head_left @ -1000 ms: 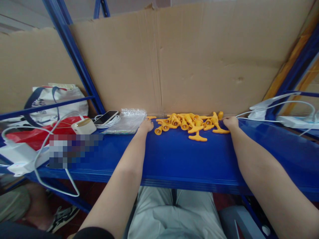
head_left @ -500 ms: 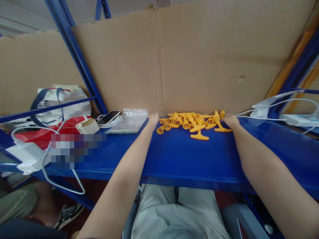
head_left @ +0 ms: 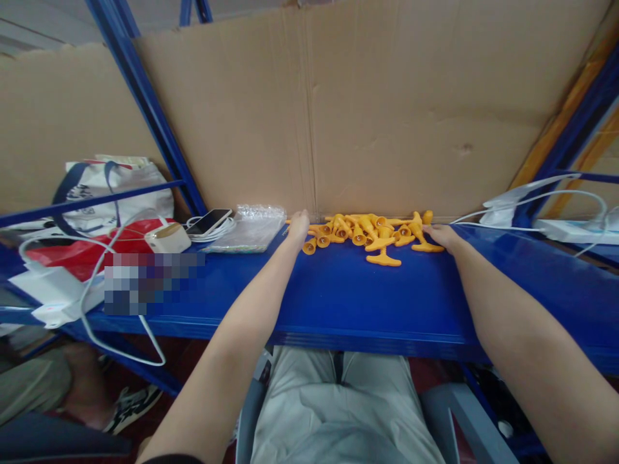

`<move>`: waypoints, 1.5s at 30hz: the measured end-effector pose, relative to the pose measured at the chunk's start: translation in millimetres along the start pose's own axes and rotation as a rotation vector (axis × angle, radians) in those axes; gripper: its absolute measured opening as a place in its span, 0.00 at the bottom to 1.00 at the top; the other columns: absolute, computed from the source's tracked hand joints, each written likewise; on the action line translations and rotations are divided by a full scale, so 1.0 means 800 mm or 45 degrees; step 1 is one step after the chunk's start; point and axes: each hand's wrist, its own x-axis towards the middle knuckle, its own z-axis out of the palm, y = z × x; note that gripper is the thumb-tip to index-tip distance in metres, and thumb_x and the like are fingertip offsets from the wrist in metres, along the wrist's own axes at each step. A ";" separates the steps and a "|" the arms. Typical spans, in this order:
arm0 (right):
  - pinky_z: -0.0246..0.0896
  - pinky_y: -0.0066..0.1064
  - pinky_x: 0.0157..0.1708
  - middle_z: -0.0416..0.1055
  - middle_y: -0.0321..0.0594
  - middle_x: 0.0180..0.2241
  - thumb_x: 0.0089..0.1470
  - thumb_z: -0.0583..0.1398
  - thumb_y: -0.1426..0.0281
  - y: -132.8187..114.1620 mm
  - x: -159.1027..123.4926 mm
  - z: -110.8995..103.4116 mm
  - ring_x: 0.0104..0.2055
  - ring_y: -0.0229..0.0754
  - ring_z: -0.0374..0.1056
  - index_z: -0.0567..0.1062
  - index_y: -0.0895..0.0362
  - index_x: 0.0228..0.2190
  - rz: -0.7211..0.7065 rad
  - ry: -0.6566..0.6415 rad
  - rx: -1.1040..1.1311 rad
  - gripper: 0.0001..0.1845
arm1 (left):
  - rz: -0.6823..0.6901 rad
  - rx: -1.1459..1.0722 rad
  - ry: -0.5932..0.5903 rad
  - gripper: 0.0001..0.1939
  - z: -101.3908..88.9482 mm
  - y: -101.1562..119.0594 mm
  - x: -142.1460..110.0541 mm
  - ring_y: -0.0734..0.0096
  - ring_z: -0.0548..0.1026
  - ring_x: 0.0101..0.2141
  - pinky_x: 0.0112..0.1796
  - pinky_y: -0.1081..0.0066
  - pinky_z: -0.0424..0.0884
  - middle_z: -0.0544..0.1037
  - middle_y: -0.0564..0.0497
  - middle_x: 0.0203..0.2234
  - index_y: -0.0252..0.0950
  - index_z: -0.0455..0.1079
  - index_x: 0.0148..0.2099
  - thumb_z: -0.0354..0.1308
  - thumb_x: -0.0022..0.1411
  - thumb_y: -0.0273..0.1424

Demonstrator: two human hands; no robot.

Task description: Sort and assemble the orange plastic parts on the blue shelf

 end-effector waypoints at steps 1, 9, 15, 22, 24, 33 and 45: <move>0.67 0.37 0.53 0.81 0.49 0.41 0.61 0.59 0.65 -0.002 -0.001 -0.001 0.52 0.52 0.74 0.83 0.58 0.34 0.014 -0.013 0.003 0.13 | 0.026 0.038 0.003 0.21 -0.001 0.001 -0.005 0.58 0.76 0.54 0.55 0.62 0.71 0.81 0.40 0.48 0.32 0.74 0.46 0.38 0.72 0.28; 0.66 0.38 0.53 0.81 0.50 0.37 0.63 0.58 0.59 -0.024 -0.002 0.004 0.53 0.55 0.74 0.82 0.59 0.36 0.033 0.020 0.035 0.18 | 0.475 0.418 0.019 0.17 -0.003 0.003 -0.033 0.59 0.76 0.50 0.55 0.63 0.68 0.81 0.41 0.44 0.34 0.73 0.42 0.42 0.72 0.28; 0.67 0.38 0.54 0.80 0.49 0.40 0.64 0.58 0.60 -0.030 0.000 0.007 0.54 0.53 0.74 0.81 0.58 0.38 0.005 -0.007 0.098 0.16 | 0.634 0.515 -0.052 0.17 -0.007 0.002 -0.036 0.58 0.74 0.51 0.57 0.61 0.67 0.79 0.40 0.46 0.32 0.73 0.46 0.42 0.72 0.27; 0.66 0.39 0.56 0.78 0.53 0.47 0.65 0.54 0.66 -0.036 -0.004 0.005 0.55 0.51 0.73 0.79 0.59 0.34 0.095 -0.052 0.172 0.16 | 0.785 0.513 -0.111 0.16 -0.005 0.004 -0.037 0.59 0.73 0.53 0.60 0.60 0.64 0.78 0.41 0.49 0.33 0.72 0.50 0.43 0.72 0.27; 0.66 0.39 0.57 0.79 0.52 0.46 0.65 0.55 0.66 -0.035 -0.003 0.007 0.55 0.50 0.73 0.79 0.58 0.32 0.094 -0.074 0.185 0.15 | 0.801 0.510 -0.129 0.16 -0.003 0.005 -0.038 0.59 0.72 0.54 0.61 0.59 0.63 0.78 0.41 0.50 0.33 0.72 0.50 0.43 0.72 0.27; 0.68 0.42 0.53 0.79 0.48 0.39 0.60 0.60 0.65 -0.021 0.013 0.012 0.48 0.49 0.74 0.79 0.57 0.35 0.074 0.004 0.464 0.10 | 0.878 0.452 -0.088 0.13 0.003 -0.005 -0.032 0.58 0.75 0.51 0.60 0.55 0.65 0.80 0.42 0.46 0.34 0.73 0.47 0.47 0.69 0.26; 0.67 0.41 0.55 0.78 0.46 0.38 0.59 0.60 0.70 -0.024 0.018 0.018 0.46 0.46 0.73 0.78 0.57 0.34 0.095 0.019 0.521 0.06 | 0.877 0.426 -0.095 0.11 0.006 -0.008 -0.030 0.58 0.75 0.51 0.60 0.54 0.65 0.80 0.42 0.45 0.34 0.73 0.46 0.50 0.68 0.25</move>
